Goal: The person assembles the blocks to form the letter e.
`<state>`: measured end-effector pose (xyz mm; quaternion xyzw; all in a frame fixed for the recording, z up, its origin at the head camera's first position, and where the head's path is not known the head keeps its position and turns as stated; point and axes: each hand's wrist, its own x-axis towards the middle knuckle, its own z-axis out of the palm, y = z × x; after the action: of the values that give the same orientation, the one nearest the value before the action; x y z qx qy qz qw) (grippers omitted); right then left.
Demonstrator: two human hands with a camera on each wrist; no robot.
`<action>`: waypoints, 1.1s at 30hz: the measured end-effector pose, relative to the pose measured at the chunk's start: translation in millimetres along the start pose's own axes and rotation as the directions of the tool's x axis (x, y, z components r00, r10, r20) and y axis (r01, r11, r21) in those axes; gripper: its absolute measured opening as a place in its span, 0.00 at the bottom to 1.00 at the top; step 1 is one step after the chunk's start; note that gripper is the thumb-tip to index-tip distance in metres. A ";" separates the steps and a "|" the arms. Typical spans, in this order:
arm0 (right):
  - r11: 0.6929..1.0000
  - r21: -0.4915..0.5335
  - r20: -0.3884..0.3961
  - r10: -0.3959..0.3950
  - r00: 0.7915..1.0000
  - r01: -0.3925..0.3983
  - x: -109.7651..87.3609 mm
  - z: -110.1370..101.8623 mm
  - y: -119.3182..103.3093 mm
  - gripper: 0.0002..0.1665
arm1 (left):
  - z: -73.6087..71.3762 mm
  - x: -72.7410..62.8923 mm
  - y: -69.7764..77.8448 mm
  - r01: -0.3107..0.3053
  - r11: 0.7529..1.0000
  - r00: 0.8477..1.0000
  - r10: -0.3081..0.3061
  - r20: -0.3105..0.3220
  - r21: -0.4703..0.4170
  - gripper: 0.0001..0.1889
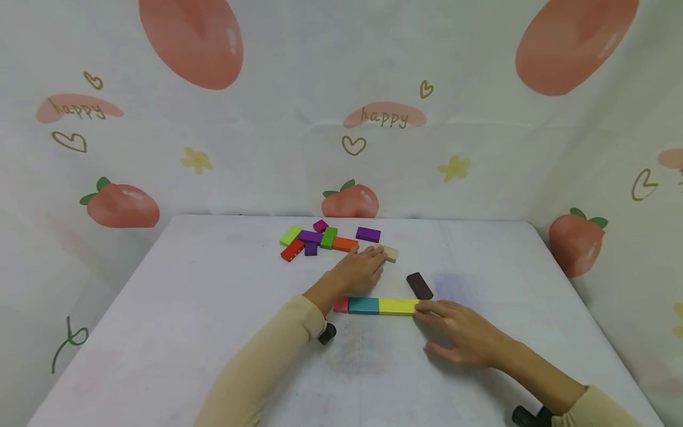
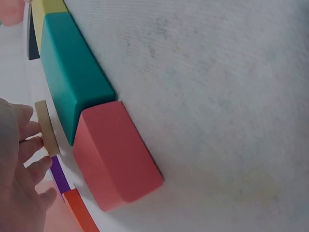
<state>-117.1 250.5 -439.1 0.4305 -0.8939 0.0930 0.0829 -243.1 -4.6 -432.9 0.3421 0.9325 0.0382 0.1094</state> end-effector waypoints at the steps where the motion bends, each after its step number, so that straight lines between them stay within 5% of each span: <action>1: 1.000 0.000 -0.001 0.001 1.000 -0.001 -0.1 0.0 0.1 0.33 | -0.1 0.5 0.5 -0.003 1.000 1.000 0.003 0.001 0.003 0.28; 24: 0.999 0.027 0.037 0.043 0.998 -0.044 0.6 -0.2 -1.4 0.32 | -1.1 3.3 12.6 -0.069 0.997 0.997 0.068 -0.028 -0.033 0.24; 33: 1.000 0.013 -0.002 0.010 1.000 -0.010 -1.1 2.1 1.2 0.32 | 0.1 5.9 14.5 -0.092 0.996 0.996 0.092 0.014 -0.016 0.25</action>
<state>-117.5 251.6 -441.4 0.4267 -0.8953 0.0998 0.0806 -238.3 10.3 -431.9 0.3841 0.9146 0.0479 0.1170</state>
